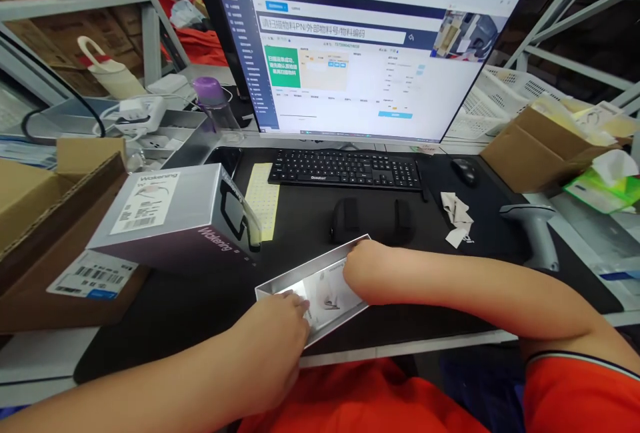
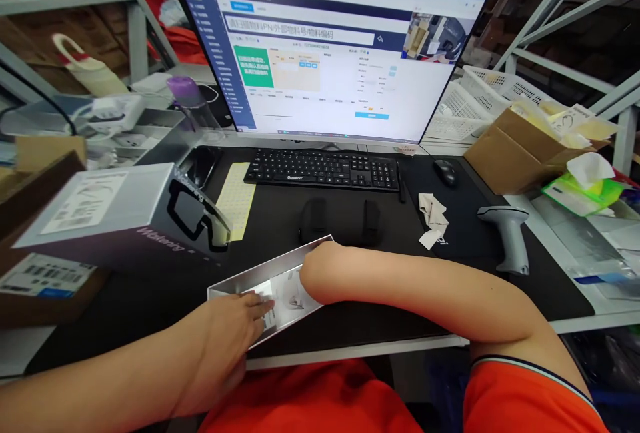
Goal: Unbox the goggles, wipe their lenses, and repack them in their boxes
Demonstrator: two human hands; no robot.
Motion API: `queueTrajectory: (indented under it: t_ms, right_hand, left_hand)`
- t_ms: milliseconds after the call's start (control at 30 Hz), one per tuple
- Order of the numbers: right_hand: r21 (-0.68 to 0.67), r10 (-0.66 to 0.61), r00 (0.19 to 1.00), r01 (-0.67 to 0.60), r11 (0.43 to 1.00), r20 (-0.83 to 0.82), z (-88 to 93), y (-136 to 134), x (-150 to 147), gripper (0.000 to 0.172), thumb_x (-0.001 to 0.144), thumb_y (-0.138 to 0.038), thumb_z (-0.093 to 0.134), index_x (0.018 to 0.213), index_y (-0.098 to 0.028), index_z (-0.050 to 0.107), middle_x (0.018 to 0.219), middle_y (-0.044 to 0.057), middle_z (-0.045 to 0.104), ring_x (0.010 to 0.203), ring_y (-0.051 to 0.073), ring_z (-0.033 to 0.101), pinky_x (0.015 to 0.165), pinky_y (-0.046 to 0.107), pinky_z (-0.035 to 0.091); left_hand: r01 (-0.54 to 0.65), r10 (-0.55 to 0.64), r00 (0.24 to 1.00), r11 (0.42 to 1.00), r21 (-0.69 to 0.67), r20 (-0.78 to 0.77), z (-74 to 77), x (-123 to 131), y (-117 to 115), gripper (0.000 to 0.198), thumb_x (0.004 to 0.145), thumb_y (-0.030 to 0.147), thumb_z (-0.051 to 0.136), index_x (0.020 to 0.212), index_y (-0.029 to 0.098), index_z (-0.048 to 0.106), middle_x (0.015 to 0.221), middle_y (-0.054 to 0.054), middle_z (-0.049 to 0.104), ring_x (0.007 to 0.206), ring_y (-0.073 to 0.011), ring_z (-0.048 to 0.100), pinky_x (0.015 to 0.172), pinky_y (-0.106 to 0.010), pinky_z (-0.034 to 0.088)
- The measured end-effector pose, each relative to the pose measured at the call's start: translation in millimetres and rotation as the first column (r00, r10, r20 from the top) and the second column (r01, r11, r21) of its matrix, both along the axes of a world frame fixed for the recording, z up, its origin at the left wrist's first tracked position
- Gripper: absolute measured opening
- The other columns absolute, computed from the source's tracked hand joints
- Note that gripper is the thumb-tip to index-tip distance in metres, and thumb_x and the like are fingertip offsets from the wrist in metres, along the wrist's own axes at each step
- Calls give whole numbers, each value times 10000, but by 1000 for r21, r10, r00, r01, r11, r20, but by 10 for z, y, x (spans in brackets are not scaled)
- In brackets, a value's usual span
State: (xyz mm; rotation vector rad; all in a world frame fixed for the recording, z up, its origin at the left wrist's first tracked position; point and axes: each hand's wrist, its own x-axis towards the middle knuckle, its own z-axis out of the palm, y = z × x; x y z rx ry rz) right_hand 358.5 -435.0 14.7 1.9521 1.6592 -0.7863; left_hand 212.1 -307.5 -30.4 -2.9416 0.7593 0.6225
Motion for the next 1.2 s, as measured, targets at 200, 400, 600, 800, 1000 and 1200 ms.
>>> queueTrajectory:
  t_ms: [200,400,600,800,1000,1200]
  right_hand:
    - [-5,-51,999,51,999,6,-91,46,-35,188,658,16,735,796,-108,766,950,202,768,882,360,726,778,449,548]
    - [288,-61,975,122,950,-213,359,-359,210,256,880,-75,525,931,-164,759,890,74,773,783,211,725,717,302,552]
    - [774,-298,923,370,514,-244,156,-1123,886,785,749,-328,778,1458,-240,454,1509,105,484,1383,311,465,1145,461,395]
    - [695,-480,876,378,612,-53,-494,-1046,1015,1036,640,-303,816,1544,-287,312,1467,107,482,1283,350,540,969,470,545]
    - [778,-571,818,399,486,-63,-563,-1119,1043,1005,624,-377,814,1516,-274,362,1351,107,543,1181,344,600,954,462,533]
    - [925,-695,708,335,180,-121,-435,-1389,1170,1035,623,-524,822,1509,-223,382,1368,132,543,1268,364,529,1052,484,443]
  left_hand:
    - [49,-40,997,988,149,-60,159,21,-76,237,837,284,580,820,123,752,754,-147,725,707,-325,690,675,-457,565]
    - [-2,10,933,1000,-25,359,38,-138,79,71,782,124,651,742,154,702,690,-57,708,665,-256,671,758,-442,588]
    - [33,236,613,946,-323,754,-129,-459,164,313,952,24,408,837,118,683,795,-54,725,762,-171,659,1119,-458,412]
    - [71,224,495,953,-296,840,-256,-619,66,277,979,71,429,877,89,686,856,-79,735,865,-181,662,1223,-482,292]
    - [63,192,469,966,-249,862,-263,-655,37,211,954,91,495,907,97,701,864,-92,731,892,-196,665,1205,-526,332]
    - [36,182,496,973,-230,849,-261,-653,-20,234,949,77,471,929,108,703,881,-88,731,900,-203,668,1205,-524,336]
